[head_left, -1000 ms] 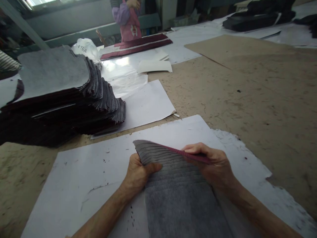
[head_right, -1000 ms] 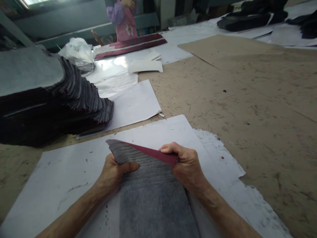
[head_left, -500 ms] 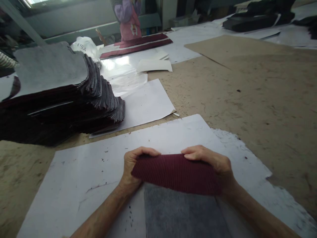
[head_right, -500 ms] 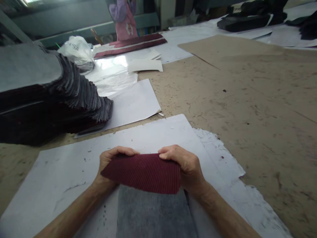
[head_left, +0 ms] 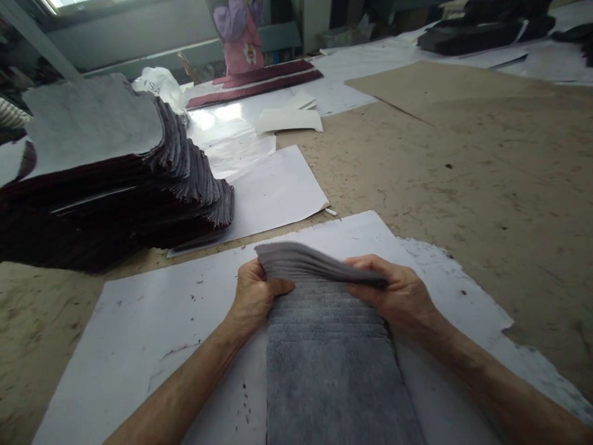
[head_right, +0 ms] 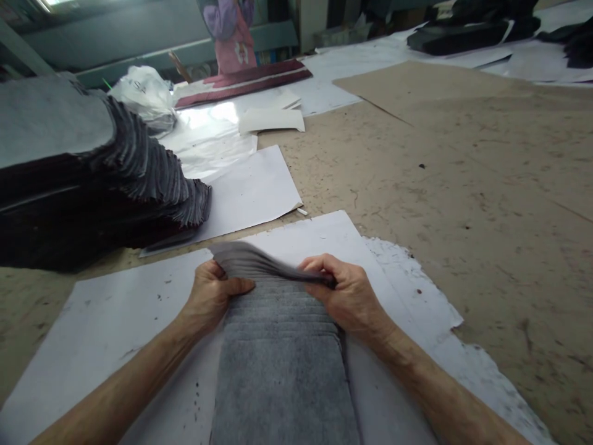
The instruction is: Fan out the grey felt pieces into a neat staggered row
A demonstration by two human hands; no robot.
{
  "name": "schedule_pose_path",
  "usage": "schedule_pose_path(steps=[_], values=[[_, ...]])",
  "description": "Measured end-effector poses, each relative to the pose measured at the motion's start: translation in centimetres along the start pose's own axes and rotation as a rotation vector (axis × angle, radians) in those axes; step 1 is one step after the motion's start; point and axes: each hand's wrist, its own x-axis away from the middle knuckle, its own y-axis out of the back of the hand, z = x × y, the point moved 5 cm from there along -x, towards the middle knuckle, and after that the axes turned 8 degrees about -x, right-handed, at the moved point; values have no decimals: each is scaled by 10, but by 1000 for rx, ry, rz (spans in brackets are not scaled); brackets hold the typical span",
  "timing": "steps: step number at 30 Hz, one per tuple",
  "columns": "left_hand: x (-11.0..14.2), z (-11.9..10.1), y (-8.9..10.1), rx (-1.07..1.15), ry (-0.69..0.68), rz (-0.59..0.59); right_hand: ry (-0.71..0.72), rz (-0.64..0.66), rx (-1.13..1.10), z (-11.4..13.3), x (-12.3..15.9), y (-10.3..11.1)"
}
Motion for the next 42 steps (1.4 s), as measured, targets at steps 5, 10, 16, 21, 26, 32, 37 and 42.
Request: schedule_pose_path(steps=[5,10,16,21,26,32,37,42], values=[[-16,1,-7,4,82,134,-344,171,-185,-8,-19,-4],[-12,-2,-2,-17,-44,11,-109,-7,-14,-15,-17,6],[-9,-4,-4,-29,-5,88,-204,37,-130,-14,-21,4],[6,-1,-3,-124,129,74,-323,131,-136,-4,-6,1],[19,2,1,-157,37,-97,-56,4,240,-1,12,8],[9,3,-4,-176,154,42,-205,78,325,-2,-2,6],[8,4,-3,-270,130,26,-172,98,343,4,-2,-1],[16,-1,3,-606,-66,-237,-34,-129,656,0,7,10]])
